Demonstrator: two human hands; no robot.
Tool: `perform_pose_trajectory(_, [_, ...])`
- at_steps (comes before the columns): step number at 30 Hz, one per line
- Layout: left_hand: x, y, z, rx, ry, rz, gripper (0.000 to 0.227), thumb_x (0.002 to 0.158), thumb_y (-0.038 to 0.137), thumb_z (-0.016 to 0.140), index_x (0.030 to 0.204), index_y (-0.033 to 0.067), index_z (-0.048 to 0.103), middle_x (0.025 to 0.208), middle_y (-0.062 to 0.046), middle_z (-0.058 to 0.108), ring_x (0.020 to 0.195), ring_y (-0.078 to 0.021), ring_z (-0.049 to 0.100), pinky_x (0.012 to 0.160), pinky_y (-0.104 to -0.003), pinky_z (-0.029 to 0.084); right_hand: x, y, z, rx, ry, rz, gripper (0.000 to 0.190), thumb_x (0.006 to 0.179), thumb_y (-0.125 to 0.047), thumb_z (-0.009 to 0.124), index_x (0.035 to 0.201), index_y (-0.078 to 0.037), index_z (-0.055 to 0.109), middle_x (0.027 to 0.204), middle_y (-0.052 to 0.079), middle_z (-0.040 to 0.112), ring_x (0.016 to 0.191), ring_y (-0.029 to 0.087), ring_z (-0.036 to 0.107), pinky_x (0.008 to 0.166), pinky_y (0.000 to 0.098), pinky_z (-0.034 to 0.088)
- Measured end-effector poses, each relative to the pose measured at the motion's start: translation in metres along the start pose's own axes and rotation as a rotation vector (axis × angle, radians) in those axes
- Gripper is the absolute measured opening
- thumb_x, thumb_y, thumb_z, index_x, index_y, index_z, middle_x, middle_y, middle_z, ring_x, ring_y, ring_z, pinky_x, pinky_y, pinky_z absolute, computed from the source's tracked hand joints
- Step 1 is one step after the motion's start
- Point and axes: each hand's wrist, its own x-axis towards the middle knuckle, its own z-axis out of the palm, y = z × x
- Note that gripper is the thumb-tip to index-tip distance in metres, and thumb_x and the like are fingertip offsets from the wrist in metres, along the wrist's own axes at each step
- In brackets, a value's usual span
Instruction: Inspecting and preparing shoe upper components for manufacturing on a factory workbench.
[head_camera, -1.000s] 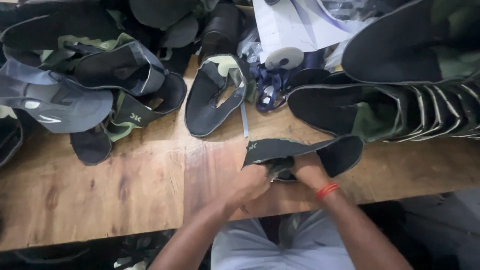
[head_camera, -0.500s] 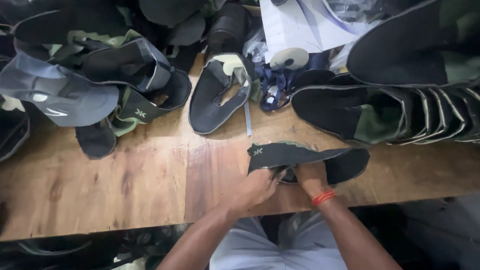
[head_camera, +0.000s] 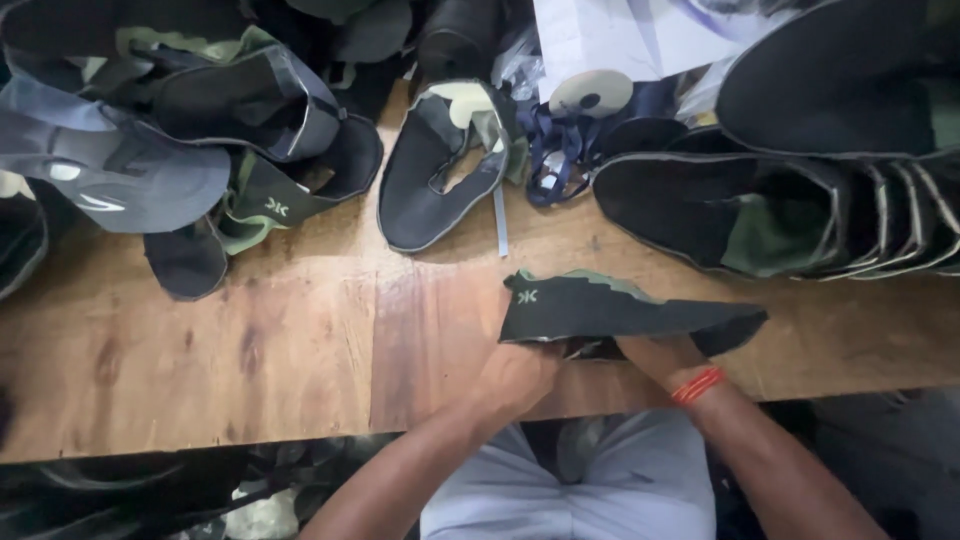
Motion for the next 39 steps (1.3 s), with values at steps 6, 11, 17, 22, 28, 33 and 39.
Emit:
perform_pose_trajectory(6, [0.02,0.003,-0.08,-0.201,-0.399,-0.036,0.047,0.103,0.02,0.046,0.145,0.0006,0.055,0.1,-0.02,0.072,0.081,-0.0315,0.07,0.07,-0.044,0.054,0.008,-0.03,-0.024,-0.148,0.001,0.004,0.03,0.095,-0.025,0.061,0.114,-0.006,0.072,0.116,0.017,0.073,0.11,0.034,0.067,0.096,0.044,0.051])
perform_pose_trajectory(11, [0.002,-0.009,-0.05,-0.081,-0.072,0.228,0.043,0.091,0.024,0.053,0.125,0.0005,0.065,0.112,-0.02,0.075,0.084,-0.0244,0.072,0.074,-0.038,0.056,0.019,-0.065,-0.042,-0.111,-0.165,0.175,0.035,0.095,-0.034,0.06,0.117,-0.009,0.071,0.118,0.016,0.073,0.108,0.034,0.068,0.094,0.0438,0.052])
perform_pose_trajectory(17, [0.018,0.008,-0.098,-0.164,-0.362,0.137,0.052,0.1,0.028,0.058,0.137,-0.009,0.058,0.096,-0.02,0.074,0.076,-0.0295,0.071,0.069,-0.042,0.054,-0.008,-0.031,-0.012,-0.435,-0.236,0.018,0.034,0.099,-0.025,0.052,0.128,-0.012,0.065,0.139,0.017,0.059,0.132,0.04,0.053,0.112,0.0485,0.04])
perform_pose_trajectory(22, [0.031,0.014,-0.118,-0.293,-0.359,-0.063,0.065,0.092,0.024,0.062,0.149,-0.0052,0.047,0.085,-0.024,0.072,0.075,-0.0375,0.07,0.07,-0.047,0.053,-0.016,-0.03,-0.012,-0.628,-0.248,-0.241,0.041,0.09,-0.017,0.052,0.131,-0.019,0.058,0.153,0.011,0.048,0.146,0.031,0.043,0.124,0.0495,0.027])
perform_pose_trajectory(28, [0.021,-0.004,-0.075,-0.357,-0.344,-0.196,0.039,0.08,0.018,0.067,0.114,-0.0013,0.063,0.089,-0.022,0.072,0.088,-0.0406,0.069,0.077,-0.05,0.053,-0.023,-0.051,-0.015,-0.26,-0.169,-0.062,0.052,0.088,-0.023,0.058,0.139,-0.016,0.062,0.139,0.019,0.059,0.127,0.04,0.056,0.105,0.0488,0.044])
perform_pose_trajectory(33, [0.033,0.015,-0.08,-0.413,-0.299,-0.206,0.039,0.087,0.016,0.061,0.123,0.0001,0.061,0.103,-0.022,0.071,0.097,-0.0399,0.069,0.085,-0.049,0.054,-0.007,-0.081,-0.025,-0.19,-0.35,0.129,0.041,0.085,-0.039,0.064,0.118,-0.015,0.07,0.122,0.014,0.07,0.112,0.036,0.066,0.098,0.0491,0.051])
perform_pose_trajectory(39, [0.06,0.003,-0.131,-0.6,-0.136,-0.061,0.077,0.07,0.033,0.079,0.133,-0.0065,0.055,0.116,-0.031,0.067,0.107,-0.0468,0.064,0.089,-0.049,0.051,-0.005,-0.083,-0.031,-0.366,-0.423,0.042,0.053,0.079,-0.042,0.066,0.119,-0.007,0.069,0.121,0.017,0.068,0.114,0.034,0.065,0.104,0.0472,0.049])
